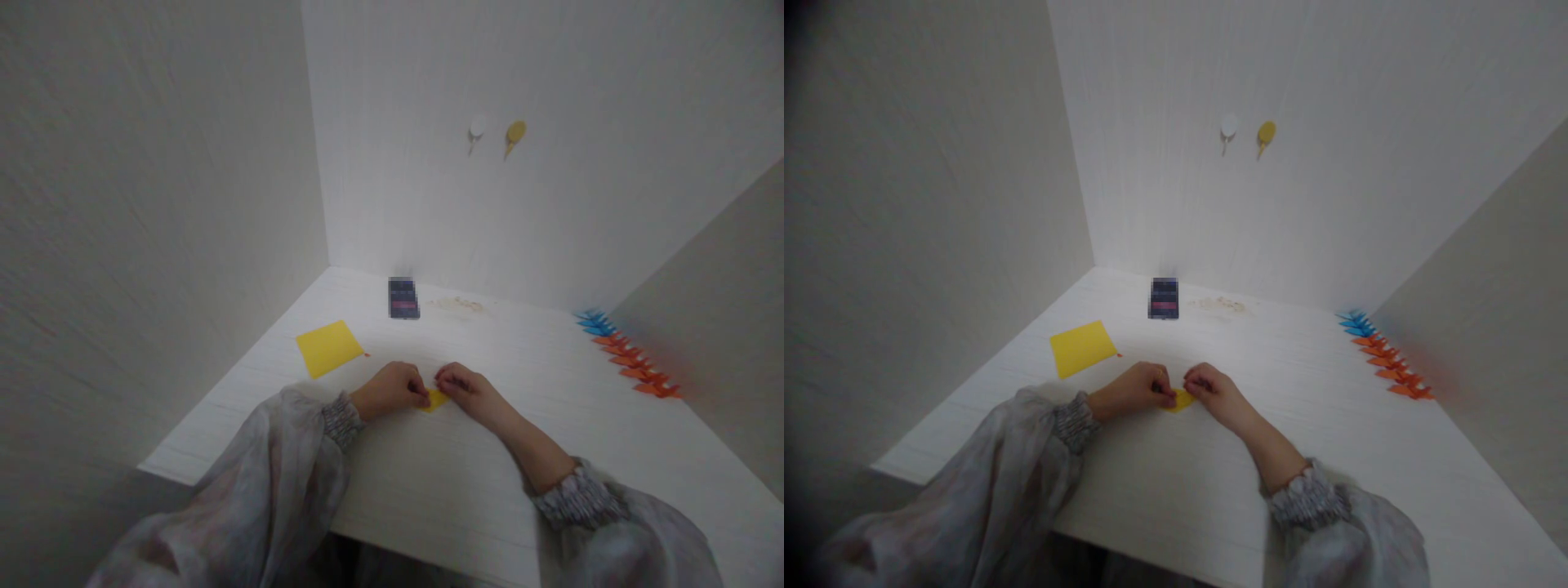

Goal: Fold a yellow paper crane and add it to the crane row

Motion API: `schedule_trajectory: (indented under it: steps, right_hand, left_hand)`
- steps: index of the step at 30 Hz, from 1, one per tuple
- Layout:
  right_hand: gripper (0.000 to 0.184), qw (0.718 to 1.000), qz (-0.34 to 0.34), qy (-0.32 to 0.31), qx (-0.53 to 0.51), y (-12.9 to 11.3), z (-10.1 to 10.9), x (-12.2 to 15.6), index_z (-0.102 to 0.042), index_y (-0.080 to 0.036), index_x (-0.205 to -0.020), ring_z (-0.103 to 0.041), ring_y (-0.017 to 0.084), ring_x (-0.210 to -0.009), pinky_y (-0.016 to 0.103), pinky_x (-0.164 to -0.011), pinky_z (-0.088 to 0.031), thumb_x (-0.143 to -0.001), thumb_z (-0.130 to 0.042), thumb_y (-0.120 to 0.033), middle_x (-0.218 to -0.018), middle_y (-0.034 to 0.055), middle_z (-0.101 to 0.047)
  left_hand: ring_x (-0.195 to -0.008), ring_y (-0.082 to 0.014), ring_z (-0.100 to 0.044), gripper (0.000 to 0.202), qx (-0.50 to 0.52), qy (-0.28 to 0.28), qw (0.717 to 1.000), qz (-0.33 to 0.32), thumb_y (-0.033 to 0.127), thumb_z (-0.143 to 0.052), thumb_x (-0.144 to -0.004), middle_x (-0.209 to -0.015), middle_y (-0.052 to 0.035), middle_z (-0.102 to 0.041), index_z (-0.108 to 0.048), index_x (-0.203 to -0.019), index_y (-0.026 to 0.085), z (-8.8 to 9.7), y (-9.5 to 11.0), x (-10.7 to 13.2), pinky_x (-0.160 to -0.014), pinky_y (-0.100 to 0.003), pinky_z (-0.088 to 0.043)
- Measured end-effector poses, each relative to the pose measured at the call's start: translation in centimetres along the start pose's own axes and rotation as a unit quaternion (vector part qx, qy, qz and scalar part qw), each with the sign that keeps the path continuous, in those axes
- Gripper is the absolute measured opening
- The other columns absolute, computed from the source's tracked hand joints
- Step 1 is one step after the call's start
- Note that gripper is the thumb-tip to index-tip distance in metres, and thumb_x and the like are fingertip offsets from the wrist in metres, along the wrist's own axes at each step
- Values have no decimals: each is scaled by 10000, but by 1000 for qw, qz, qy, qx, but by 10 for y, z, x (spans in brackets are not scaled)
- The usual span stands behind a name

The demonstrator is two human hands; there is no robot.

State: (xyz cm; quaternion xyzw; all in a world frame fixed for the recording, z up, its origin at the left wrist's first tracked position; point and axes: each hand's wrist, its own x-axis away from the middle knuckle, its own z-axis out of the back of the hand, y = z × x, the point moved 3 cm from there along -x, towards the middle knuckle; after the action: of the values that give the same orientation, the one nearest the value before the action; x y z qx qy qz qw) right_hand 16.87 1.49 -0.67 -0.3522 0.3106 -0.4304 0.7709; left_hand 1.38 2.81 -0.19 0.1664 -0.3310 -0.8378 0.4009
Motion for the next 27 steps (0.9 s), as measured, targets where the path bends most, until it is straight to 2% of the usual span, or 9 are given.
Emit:
schedule_trajectory:
  steps: [3, 6, 11, 15, 20, 23, 27]
  right_hand:
    - [80, 1000, -6, 0, -19, 0, -2, 2, -529, -173, -713, -499, 122, -712, 247, -616, -413, -736, -496, -242, -899, 47, -496]
    - [59, 1000, 2, 1, 25, -3, -6, 6, -535, -171, -724, -471, 103, -631, 235, -548, -401, -711, -526, -227, -920, 51, -468]
    - [51, 986, 36, 32, 158, -7, -9, 7, -555, -179, -718, -458, 175, -809, 315, -728, -377, -674, -573, -196, -814, 40, -480]
    - [76, 977, -6, 36, 212, -1, -11, 0, -550, -169, -648, -455, 174, -771, 307, -712, -362, -609, -607, -137, -751, 27, -481]
    - [99, 976, -58, -4, 208, 3, -10, -7, -554, -161, -605, -450, 151, -696, 269, -646, -359, -564, -636, -126, -706, 10, -471]
    - [110, 979, -55, -25, 196, 3, -6, -8, -553, -160, -600, -447, 132, -665, 243, -614, -354, -556, -627, -92, -694, -1, -471]
    - [126, 980, -60, -33, 187, 2, -3, -7, -550, -161, -591, -434, 114, -623, 223, -570, -345, -552, -613, -58, -685, -7, -463]
  left_hand:
    - [-598, -92, -484, 220, -1, -1, 1000, -7, 354, -586, -643, -684, 0, -576, -660, -693, 153, 0, 0, 1, -530, -197, -311]
    - [-607, -93, -486, 218, 1, -4, 1000, -14, 357, -579, -650, -694, 1, -576, -660, -688, 159, 0, 2, 2, -531, -197, -310]
    - [-608, -96, -492, 225, 12, 0, 1000, -6, 361, -586, -643, -684, 0, -571, -646, -678, 146, -1, 1, 2, -526, -194, -314]
    - [-600, -90, -485, 203, 9, -4, 1000, -16, 342, -591, -646, -670, 6, -558, -635, -652, 144, -1, 1, 1, -527, -191, -313]
    - [-604, -80, -471, 157, -9, -6, 999, -47, 291, -567, -685, -689, 11, -548, -625, -652, 149, 0, 3, 2, -554, -187, -321]
    - [-634, -82, -485, 134, -9, -7, 997, -71, 268, -572, -690, -717, 8, -551, -622, -669, 146, 1, 5, 3, -592, -183, -339]
    - [-652, -87, -495, 125, -9, -16, 998, -66, 266, -587, -684, -730, 5, -548, -625, -692, 148, 0, 4, 3, -610, -182, -355]
